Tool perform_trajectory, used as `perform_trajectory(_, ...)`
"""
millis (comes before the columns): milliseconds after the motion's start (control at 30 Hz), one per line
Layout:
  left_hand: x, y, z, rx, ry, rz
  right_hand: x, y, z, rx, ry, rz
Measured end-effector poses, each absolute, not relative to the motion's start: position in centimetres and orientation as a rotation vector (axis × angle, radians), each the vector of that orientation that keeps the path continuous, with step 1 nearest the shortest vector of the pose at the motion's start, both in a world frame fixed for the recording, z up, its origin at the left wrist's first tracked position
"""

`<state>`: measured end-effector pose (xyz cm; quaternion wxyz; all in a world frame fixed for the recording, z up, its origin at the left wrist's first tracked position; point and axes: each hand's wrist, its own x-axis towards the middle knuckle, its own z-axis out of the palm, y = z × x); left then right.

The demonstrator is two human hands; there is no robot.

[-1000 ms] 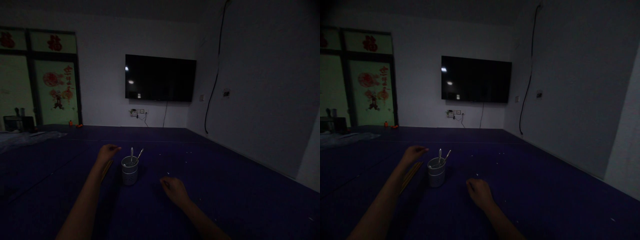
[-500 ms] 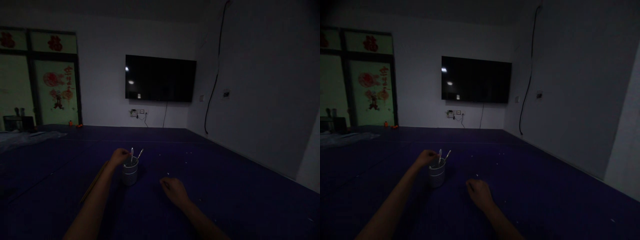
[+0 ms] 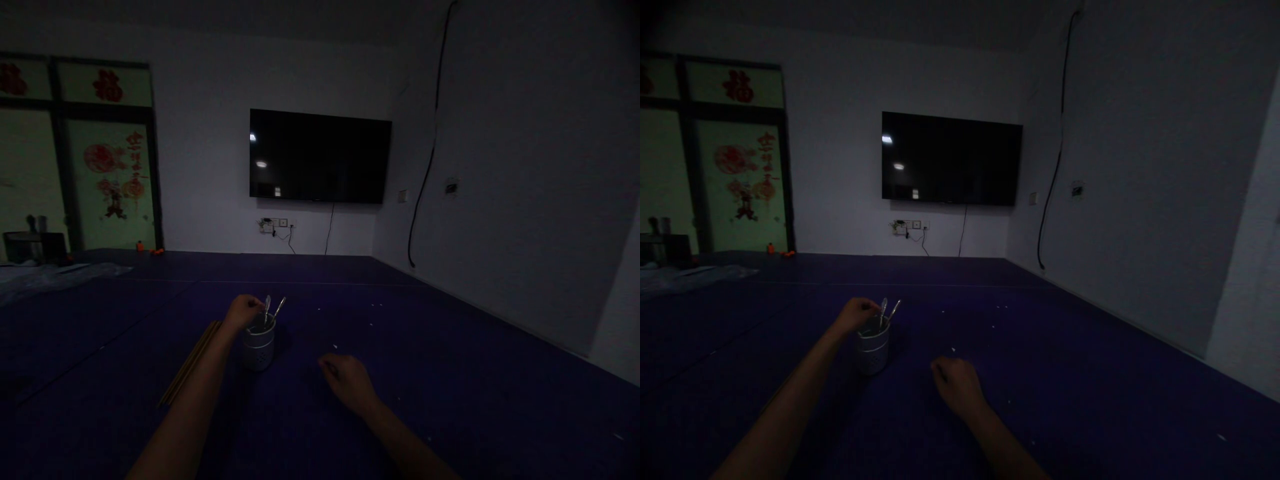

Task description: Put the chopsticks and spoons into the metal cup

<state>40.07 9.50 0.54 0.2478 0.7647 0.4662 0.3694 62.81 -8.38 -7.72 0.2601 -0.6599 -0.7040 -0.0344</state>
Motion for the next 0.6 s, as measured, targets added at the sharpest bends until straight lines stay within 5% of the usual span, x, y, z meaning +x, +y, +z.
perform_trajectory(600, 38.9, 9.0, 2.6, 1.884, 1.093, 1.433, 62.6, -8.5, -7.4, -1.801, -1.903, -0.106)
